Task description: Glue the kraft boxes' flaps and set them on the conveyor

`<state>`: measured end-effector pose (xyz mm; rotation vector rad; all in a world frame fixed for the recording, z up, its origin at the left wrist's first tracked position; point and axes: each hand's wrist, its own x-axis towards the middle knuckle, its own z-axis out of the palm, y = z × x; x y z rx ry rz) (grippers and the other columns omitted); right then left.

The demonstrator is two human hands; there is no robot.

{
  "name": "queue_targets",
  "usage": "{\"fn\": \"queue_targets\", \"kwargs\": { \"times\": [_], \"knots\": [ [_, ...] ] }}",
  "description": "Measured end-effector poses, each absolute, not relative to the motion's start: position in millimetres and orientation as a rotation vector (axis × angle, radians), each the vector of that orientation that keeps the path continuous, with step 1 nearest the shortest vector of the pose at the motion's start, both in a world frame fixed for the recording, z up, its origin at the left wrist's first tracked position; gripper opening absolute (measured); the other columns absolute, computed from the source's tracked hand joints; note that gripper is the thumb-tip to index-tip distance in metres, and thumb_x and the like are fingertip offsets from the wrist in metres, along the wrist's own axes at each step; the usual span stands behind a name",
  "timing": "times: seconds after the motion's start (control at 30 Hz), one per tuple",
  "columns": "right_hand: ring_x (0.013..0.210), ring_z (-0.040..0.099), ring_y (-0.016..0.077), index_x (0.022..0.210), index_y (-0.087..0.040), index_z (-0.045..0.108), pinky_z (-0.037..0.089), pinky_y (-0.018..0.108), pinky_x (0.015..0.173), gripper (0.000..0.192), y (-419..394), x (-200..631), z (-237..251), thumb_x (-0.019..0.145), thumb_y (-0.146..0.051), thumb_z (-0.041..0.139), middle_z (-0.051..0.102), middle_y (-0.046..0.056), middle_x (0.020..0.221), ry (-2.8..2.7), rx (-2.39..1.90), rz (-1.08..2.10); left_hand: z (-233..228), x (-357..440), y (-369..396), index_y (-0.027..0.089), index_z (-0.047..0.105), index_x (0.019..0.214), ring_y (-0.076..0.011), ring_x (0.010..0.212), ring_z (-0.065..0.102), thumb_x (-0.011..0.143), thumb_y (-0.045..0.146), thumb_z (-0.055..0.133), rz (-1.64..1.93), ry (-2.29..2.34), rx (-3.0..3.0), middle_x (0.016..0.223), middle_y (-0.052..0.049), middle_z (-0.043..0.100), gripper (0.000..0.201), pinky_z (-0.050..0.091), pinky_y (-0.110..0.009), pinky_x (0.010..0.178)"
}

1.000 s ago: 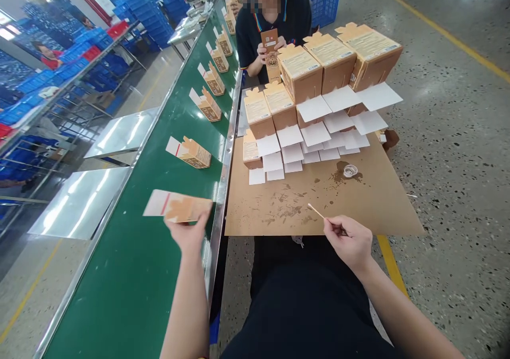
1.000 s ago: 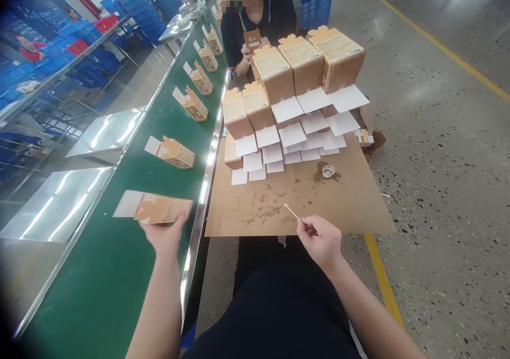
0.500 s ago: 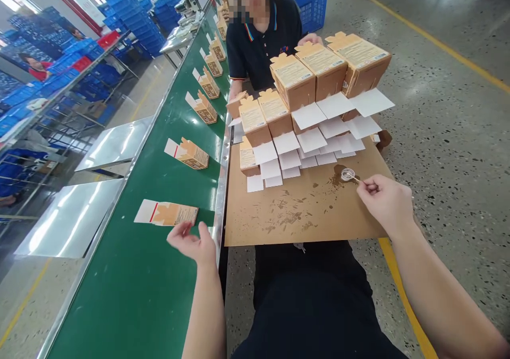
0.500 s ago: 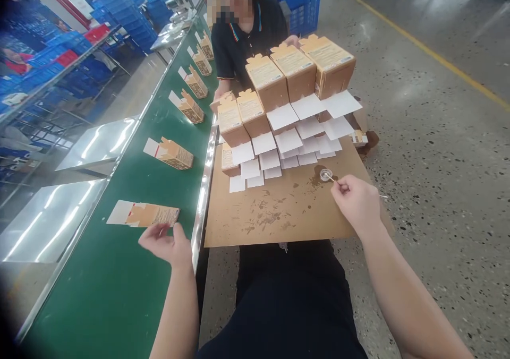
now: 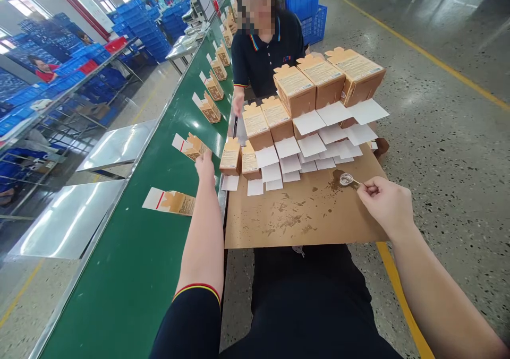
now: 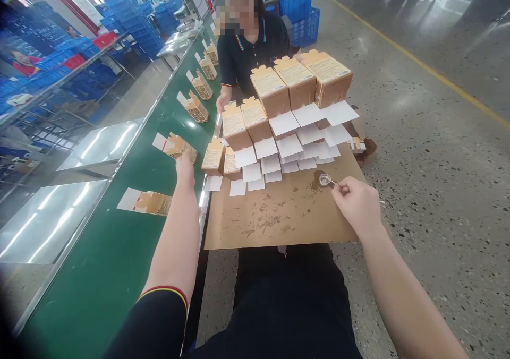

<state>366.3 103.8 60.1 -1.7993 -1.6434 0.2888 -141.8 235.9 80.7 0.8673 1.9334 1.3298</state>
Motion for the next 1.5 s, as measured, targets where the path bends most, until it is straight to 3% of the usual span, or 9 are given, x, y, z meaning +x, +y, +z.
{"fn": "queue_targets", "kwargs": {
  "times": [0.1,0.17,0.33,0.5,0.6,0.73,1.03,1.33,1.5],
  "knots": [
    [0.058,0.065,0.0250,0.069,-0.027,0.059,0.053,0.039,0.064,0.042,99,367,61,0.095,-0.060,0.065,0.067,0.008,0.062,-1.612,-1.766,0.281,80,-135,242,0.020,0.068,0.095,-0.0383,0.117,0.073,0.076,0.039,0.091,1.120,1.969,0.743,0.103,-0.014,0.077,0.035,0.056,-0.047,0.100],
    [0.058,0.066,0.0250,0.070,-0.027,0.062,0.055,0.039,0.063,0.038,94,367,60,0.094,-0.056,0.067,0.068,0.008,0.063,-1.569,-1.726,0.256,78,-133,232,0.020,0.072,0.094,-0.0415,0.117,0.074,0.067,0.032,0.095,1.122,1.940,0.758,0.102,-0.016,0.080,0.038,0.058,-0.050,0.100],
    [0.058,0.068,0.0228,0.077,-0.026,0.072,0.059,0.037,0.060,0.030,64,358,60,0.097,-0.050,0.074,0.072,0.008,0.067,-1.454,-1.605,0.239,74,-137,151,0.023,0.073,0.113,-0.0340,0.128,0.074,0.072,0.036,0.091,1.435,1.732,0.759,0.135,-0.014,0.079,0.047,0.061,-0.046,0.105],
    [0.052,0.065,0.0165,0.084,-0.025,0.078,0.057,0.029,0.050,0.020,22,307,57,0.102,-0.033,0.074,0.073,0.002,0.067,-1.554,-1.330,0.523,55,-100,50,0.027,0.074,0.134,-0.0376,0.140,0.071,0.067,0.034,0.104,1.423,1.359,0.699,0.154,-0.013,0.073,0.073,0.061,-0.051,0.113],
    [0.055,0.066,0.0133,0.083,-0.024,0.074,0.056,0.025,0.054,0.019,10,261,44,0.101,-0.020,0.070,0.074,0.000,0.070,-1.647,-1.182,0.637,38,-69,26,0.025,0.075,0.129,-0.0386,0.143,0.070,0.066,0.037,0.108,1.408,1.399,0.642,0.149,-0.015,0.076,0.072,0.057,-0.053,0.121],
    [0.055,0.060,0.0123,0.078,-0.024,0.066,0.052,0.024,0.056,0.025,13,216,17,0.102,-0.018,0.063,0.066,-0.002,0.065,-1.755,-1.122,0.680,25,-51,29,0.023,0.075,0.126,-0.0384,0.141,0.072,0.063,0.037,0.110,1.393,1.443,0.663,0.142,-0.016,0.078,0.074,0.055,-0.055,0.124],
    [0.054,0.049,0.0123,0.072,-0.024,0.053,0.041,0.027,0.055,0.031,15,202,-7,0.100,-0.012,0.057,0.053,-0.003,0.063,-1.978,-1.043,0.634,28,-44,31,0.024,0.073,0.122,-0.0347,0.131,0.077,0.062,0.044,0.110,1.377,1.470,0.696,0.136,-0.015,0.081,0.074,0.059,-0.052,0.120],
    [0.057,0.058,0.0138,0.077,-0.025,0.063,0.050,0.026,0.058,0.027,31,224,4,0.103,-0.017,0.060,0.064,-0.001,0.066,-1.764,-1.175,0.531,25,-25,18,0.026,0.061,0.137,-0.0366,0.138,0.072,0.065,0.042,0.108,1.395,1.576,0.932,0.144,-0.016,0.072,0.088,0.057,-0.052,0.121],
    [0.054,0.060,0.0149,0.076,-0.026,0.068,0.055,0.028,0.056,0.028,23,249,23,0.104,-0.026,0.065,0.068,0.000,0.065,-1.613,-1.284,0.532,15,-9,0,0.027,0.058,0.132,-0.0376,0.130,0.072,0.067,0.035,0.106,1.321,1.794,1.114,0.129,-0.012,0.069,0.081,0.055,-0.053,0.118]
  ]
}}
